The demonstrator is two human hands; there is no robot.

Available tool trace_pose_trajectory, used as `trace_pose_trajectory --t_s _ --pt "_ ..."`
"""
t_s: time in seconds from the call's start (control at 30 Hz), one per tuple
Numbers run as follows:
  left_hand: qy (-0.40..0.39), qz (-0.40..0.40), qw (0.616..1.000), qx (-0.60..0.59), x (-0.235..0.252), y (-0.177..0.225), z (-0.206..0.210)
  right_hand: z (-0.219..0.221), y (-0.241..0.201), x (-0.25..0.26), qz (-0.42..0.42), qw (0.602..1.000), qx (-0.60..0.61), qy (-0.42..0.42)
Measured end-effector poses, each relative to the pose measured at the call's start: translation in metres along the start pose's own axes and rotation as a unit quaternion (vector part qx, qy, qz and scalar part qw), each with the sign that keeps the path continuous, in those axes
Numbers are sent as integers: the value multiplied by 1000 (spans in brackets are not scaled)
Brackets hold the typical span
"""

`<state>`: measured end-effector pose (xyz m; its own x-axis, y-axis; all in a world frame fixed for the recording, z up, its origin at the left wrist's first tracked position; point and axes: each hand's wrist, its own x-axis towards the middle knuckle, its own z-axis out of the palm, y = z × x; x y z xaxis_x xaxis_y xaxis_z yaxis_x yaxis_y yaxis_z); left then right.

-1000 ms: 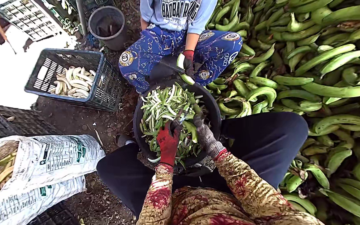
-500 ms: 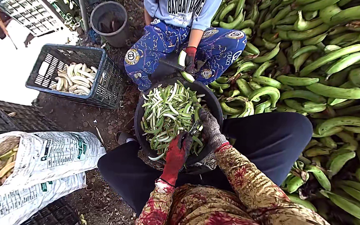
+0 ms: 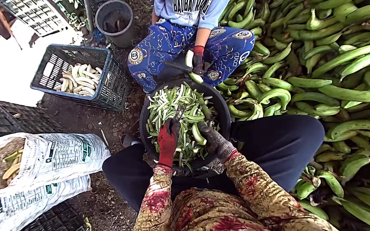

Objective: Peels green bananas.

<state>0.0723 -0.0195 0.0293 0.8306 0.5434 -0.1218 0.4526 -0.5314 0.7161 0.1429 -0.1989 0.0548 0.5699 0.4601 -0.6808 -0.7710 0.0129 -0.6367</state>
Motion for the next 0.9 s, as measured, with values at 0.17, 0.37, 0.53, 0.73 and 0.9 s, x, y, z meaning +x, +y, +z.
trace_pose_trajectory --t_s 0.17,0.37,0.53,0.73,0.9 --pt "-38 43 995 -86 -21 3 -2 -1 -9 14 -18 995 90 34" --pt "-92 117 989 22 -54 11 17 -3 -1 25 -59 985 113 113" --pt "-51 129 989 57 -60 17 20 5 -1 20 -31 978 157 137" --pt "-23 134 989 66 -52 16 21 9 2 17 -48 982 118 136" --pt "-48 140 987 68 -39 15 18 3 -2 10 -49 991 73 96"
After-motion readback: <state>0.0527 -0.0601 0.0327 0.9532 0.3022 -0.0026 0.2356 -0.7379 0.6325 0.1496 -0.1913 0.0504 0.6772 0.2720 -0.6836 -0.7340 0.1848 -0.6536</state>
